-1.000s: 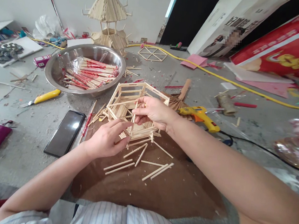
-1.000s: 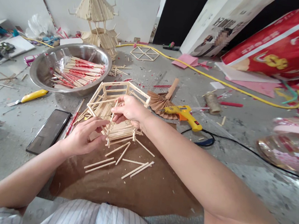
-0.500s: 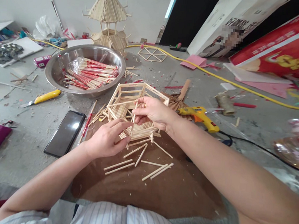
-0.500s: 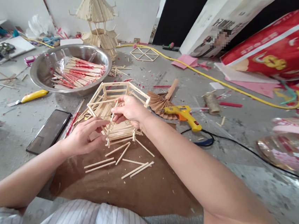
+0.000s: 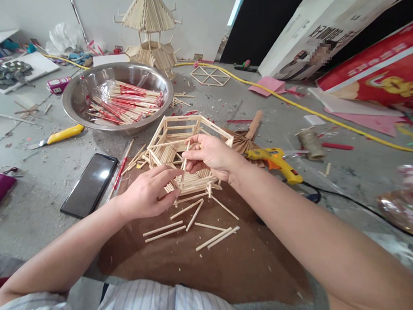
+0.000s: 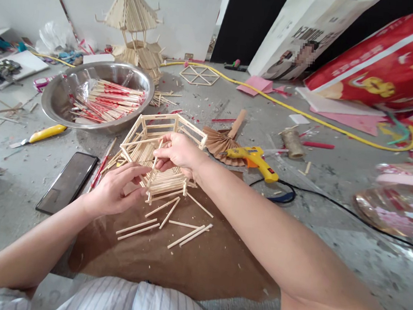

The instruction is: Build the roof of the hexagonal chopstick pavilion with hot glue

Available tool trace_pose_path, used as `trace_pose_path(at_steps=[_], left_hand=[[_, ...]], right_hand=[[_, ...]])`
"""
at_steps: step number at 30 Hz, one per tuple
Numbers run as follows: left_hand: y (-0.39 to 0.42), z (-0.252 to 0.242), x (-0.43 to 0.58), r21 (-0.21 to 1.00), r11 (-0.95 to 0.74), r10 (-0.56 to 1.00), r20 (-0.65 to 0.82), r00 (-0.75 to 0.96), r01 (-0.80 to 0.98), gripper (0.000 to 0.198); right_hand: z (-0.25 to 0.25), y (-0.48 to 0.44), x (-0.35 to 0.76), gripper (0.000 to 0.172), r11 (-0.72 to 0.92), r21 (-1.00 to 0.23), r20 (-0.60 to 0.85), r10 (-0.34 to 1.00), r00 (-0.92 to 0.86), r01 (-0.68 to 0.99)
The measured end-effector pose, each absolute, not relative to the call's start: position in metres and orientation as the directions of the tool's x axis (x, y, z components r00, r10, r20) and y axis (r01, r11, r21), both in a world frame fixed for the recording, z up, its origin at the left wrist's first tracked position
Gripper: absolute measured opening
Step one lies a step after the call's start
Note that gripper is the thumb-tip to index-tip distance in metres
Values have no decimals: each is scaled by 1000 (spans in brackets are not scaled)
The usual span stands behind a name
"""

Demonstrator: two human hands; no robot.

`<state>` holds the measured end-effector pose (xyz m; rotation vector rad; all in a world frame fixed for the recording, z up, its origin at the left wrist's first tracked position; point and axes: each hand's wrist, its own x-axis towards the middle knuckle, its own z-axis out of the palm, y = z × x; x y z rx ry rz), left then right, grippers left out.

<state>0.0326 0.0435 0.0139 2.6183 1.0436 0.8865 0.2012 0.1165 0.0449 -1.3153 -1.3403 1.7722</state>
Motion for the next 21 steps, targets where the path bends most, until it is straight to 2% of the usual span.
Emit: trace_pose_path(at_steps=[21], left_hand=[[44,14,32,380,-738,674,461,578,558,32]], right_hand=[[45,116,201,23,-352,-928,-372,851,-371,123]])
